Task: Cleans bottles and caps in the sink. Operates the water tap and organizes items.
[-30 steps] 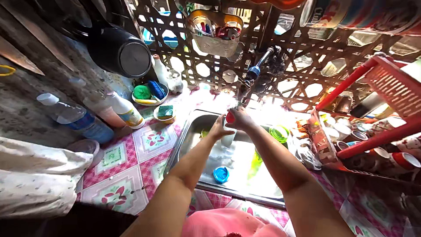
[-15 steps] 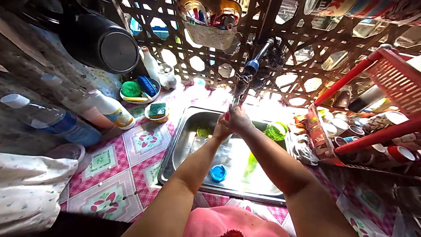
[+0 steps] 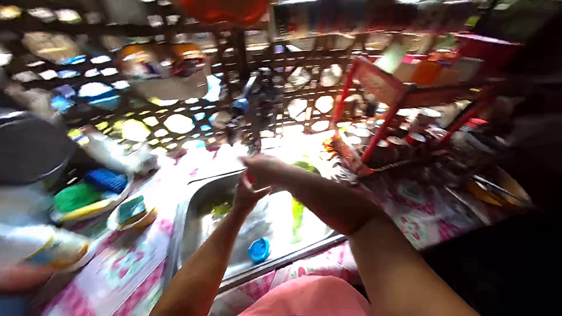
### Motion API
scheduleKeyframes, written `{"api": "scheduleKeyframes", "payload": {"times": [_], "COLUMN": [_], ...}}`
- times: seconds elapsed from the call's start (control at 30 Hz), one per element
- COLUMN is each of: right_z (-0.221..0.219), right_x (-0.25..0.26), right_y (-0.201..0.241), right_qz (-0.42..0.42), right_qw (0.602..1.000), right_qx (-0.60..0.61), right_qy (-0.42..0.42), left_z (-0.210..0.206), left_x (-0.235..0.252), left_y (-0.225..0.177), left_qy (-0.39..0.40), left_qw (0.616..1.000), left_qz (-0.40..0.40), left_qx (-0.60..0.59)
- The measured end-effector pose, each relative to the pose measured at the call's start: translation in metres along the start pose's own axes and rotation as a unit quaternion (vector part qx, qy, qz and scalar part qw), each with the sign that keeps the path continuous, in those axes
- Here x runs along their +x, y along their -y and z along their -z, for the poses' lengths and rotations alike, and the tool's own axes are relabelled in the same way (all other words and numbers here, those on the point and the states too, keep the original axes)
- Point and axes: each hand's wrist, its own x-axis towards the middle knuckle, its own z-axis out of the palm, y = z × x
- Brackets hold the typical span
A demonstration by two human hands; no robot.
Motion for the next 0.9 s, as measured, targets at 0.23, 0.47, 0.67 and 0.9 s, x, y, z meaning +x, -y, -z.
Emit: {"api": "scheduleKeyframes", "payload": {"times": [0.23,0.47,0.67,0.9], "right_z": [-0.005,-0.039,-0.05,0.004], "right_x": [-0.037,-0.059,-0.068,-0.154], "right_y": [0.002,0.024,0.039,-0.007], "right_qz": [0.133,0.009,-0.037,-0.069], "right_qw": [0.98,0.978,0.97,0.937], "right_qx": [-0.015,0.038,0.081,0.155], "right_qy": [-0.148,-0.206,-0.225,-0.306], "left_z": [0.009,-0.012,-0.02,-0.008], "left_x": [-0.03,-0.07,-0.089,-0.098], "left_y": [-0.015,-0.037,-0.034,-0.089], "left_qy": [0.043,-0.059,-0.098,0.083], "left_qw": [0.984,0.996,0.982,0.972], "left_qz": [-0.04,-0.061,-0.08,-0.18], "left_qx": [-0.169,0.013,0.138,0.13]}}
